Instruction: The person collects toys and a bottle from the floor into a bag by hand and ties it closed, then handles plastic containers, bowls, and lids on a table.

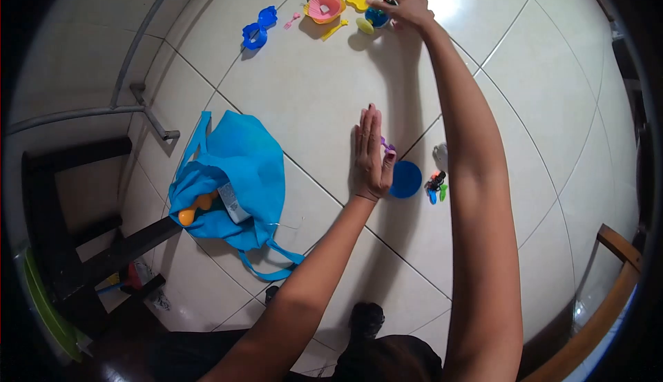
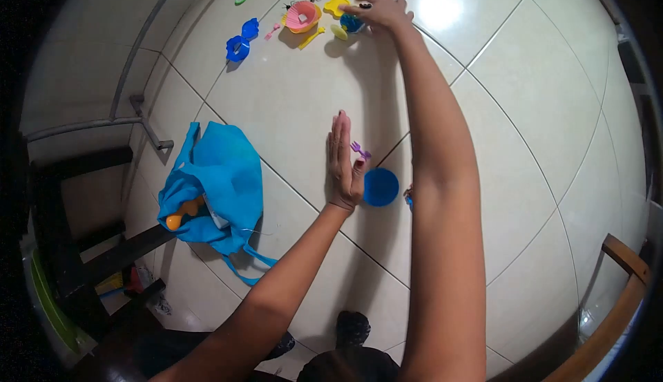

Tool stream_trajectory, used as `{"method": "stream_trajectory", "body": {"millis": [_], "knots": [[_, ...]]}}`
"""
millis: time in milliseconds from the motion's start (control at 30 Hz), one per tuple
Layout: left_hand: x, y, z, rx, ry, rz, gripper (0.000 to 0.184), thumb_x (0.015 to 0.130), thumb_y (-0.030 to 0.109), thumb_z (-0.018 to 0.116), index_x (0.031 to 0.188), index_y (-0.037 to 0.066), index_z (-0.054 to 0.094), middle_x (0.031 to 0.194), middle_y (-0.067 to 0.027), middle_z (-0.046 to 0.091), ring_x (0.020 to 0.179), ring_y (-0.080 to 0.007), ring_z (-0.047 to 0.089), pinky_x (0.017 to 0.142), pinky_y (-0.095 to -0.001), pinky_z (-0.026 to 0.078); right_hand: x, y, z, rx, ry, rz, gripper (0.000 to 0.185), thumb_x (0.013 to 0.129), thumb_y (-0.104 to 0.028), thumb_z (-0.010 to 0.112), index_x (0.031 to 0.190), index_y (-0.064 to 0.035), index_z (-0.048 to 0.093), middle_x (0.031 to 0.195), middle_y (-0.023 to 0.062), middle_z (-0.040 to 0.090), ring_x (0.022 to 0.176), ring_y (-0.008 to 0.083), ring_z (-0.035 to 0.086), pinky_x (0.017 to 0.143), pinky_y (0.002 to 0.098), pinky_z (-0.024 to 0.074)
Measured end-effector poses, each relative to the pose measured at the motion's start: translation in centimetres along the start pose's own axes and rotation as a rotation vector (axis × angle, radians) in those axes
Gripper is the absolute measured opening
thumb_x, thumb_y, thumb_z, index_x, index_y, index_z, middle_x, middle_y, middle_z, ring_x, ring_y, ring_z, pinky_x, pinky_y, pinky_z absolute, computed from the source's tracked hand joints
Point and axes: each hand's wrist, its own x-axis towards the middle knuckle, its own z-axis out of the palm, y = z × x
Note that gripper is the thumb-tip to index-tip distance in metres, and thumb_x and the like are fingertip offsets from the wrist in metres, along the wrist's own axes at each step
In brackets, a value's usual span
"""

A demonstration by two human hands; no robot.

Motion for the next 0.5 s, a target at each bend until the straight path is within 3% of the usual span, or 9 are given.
{"method": "stream_trajectory", "body": {"millis": [67,133,167,233,267,367,433,500], "knots": [[0.0,-0.2,0.2,-0.072,0.048,0.013,0.063,0.09,0.043,0.027,0.137,0.002,0.019,0.142,-0.0177,0.018,0.132,-0.0347,0.014,0.105,-0.0464,0.01,-1.4,-1.0,-0.2,-0.006,-0.014,-0.011,0.074,0.059,-0.075,0.052,0.112,-0.024,0.057,0.118,0.0127,0.05,0.115,0.0366,0.039,0.101,0.0427,0.0253],[0.3,-0.6,0.4,-0.199,0.096,0.056,0.066,0.089,0.047,0.028,0.136,0.001,0.019,0.141,-0.0225,0.014,0.132,-0.0374,0.012,0.105,-0.0468,0.01,-1.5,0.6,-0.5,-0.004,-0.234,-0.306,0.071,0.059,-0.073,0.053,0.103,-0.0165,0.06,0.109,0.014,0.055,0.111,0.0374,0.04,0.098,0.0439,0.0268],[0.3,-0.8,0.4,-0.202,0.1,0.055,0.066,0.089,0.047,0.028,0.136,0.001,0.019,0.141,-0.0225,0.014,0.132,-0.0374,0.012,0.105,-0.0468,0.01,-2.7,1.7,0.0,0.019,-0.235,-0.408,0.067,0.061,-0.068,0.055,0.095,-0.0104,0.06,0.103,0.0152,0.057,0.108,0.0375,0.042,0.096,0.044,0.0294],[0.1,-0.7,0.5,-0.1,0.242,0.053,0.073,0.088,0.052,0.03,0.136,-0.002,0.017,0.142,-0.0242,0.004,0.132,-0.036,0.009,0.105,-0.0439,0.01,-8.0,2.3,-1.5,0.049,-0.249,-0.408,0.06,0.065,-0.062,0.057,0.091,-0.0074,0.059,0.098,0.0158,0.056,0.104,0.0365,0.044,0.092,0.0416,0.0346],[0.0,-0.7,0.3,-0.14,0.216,0.042,0.076,0.086,0.055,0.032,0.136,-0.001,0.018,0.142,-0.0247,-0.002,0.132,-0.0361,0.005,0.105,-0.0444,0.01,-10.4,3.0,-1.9,0.048,-0.246,-0.428,0.059,0.067,-0.061,0.057,0.091,-0.0067,0.058,0.099,0.0155,0.056,0.104,0.0369,0.044,0.09,0.0423,0.0366],[0.1,-0.5,0.3,-0.128,0.252,0.069,0.073,0.087,0.053,0.031,0.134,-0.002,0.022,0.142,-0.0239,0.007,0.131,-0.0364,0.013,0.104,-0.0427,0.015,-18.7,2.9,-3.5,0.074,-0.216,-0.213,0.057,0.074,-0.058,0.053,0.098,-0.0062,0.058,0.103,0.0132,0.054,0.1,0.0318,0.047,0.085,0.04,0.0415],[0.0,-0.4,0.0,-0.1,0.054,0.065,0.062,0.088,0.047,0.031,0.133,0.004,0.032,0.14,-0.0219,0.019,0.127,-0.0386,0.024,0.101,-0.0434,0.022,-23.1,3.2,-4.5,0.099,-0.21,-0.191,0.051,0.079,-0.053,0.051,0.101,-0.0079,0.058,0.106,0.0115,0.054,0.099,0.0304,0.049,0.083,0.0396,0.042],[0.1,-0.5,0.1,-0.063,-0.008,0.123,0.058,0.088,0.045,0.03,0.131,0.007,0.035,0.139,-0.0195,0.023,0.124,-0.0375,0.029,0.1,-0.0428,0.024,-24.9,4.3,-5.8,0.119,-0.212,-0.164,0.048,0.08,-0.05,0.051,0.101,-0.0082,0.059,0.105,0.0109,0.056,0.099,0.0296,0.05,0.083,0.0391,0.0422]]}}
